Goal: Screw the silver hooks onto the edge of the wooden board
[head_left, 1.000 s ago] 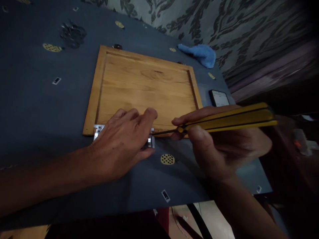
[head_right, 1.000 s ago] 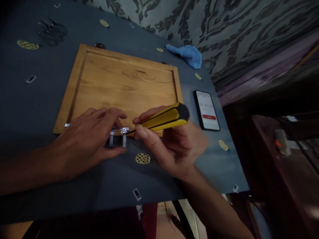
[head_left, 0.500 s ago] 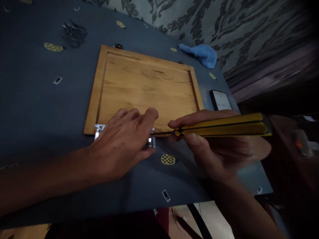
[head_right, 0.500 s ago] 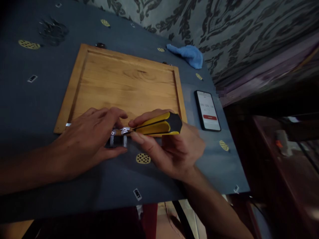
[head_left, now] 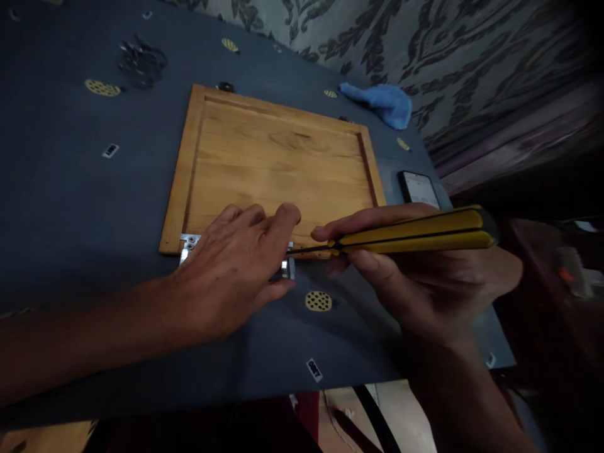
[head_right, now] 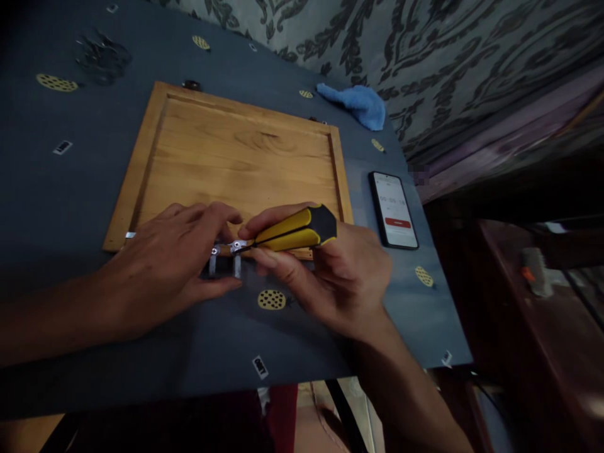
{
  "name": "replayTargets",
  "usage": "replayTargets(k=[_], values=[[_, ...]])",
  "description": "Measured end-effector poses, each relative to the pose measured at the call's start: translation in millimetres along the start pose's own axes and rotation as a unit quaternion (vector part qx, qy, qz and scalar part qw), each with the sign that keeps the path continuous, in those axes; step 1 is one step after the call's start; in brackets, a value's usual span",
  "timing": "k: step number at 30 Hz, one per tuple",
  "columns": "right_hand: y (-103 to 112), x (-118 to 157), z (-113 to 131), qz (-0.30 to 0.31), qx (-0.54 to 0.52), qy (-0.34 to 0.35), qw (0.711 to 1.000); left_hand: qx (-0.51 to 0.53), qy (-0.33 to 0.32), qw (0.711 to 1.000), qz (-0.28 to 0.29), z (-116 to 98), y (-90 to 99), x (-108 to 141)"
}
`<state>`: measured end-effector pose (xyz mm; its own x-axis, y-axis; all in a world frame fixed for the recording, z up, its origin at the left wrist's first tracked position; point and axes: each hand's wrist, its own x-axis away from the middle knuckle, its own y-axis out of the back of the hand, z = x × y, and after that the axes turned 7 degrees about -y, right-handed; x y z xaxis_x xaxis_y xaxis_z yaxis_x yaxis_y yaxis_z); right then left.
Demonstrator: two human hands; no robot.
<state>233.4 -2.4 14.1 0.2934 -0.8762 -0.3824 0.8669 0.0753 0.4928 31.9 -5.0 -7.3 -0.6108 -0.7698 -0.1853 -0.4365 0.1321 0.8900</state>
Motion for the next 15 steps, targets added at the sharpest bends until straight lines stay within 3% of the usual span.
replayTargets(k=[7,12,15], values=[[0.4,1.5,-1.7,0.001,-0.04,-0.024,0.999,0.0,-0.007,1.0,0.0,0.6,0.1,-0.6],[5.6,-2.6,1.7,-0.07,-0.12,-0.04,0.99,-0.016,-0.008,1.0,-0.004,-0.8,0.2,0.1],[5.8,-3.4,3.3,-0.056,-0.093,-0.053,0.993,-0.016,-0.009,1.0,-0.005,-1.4,0.3,0.1]])
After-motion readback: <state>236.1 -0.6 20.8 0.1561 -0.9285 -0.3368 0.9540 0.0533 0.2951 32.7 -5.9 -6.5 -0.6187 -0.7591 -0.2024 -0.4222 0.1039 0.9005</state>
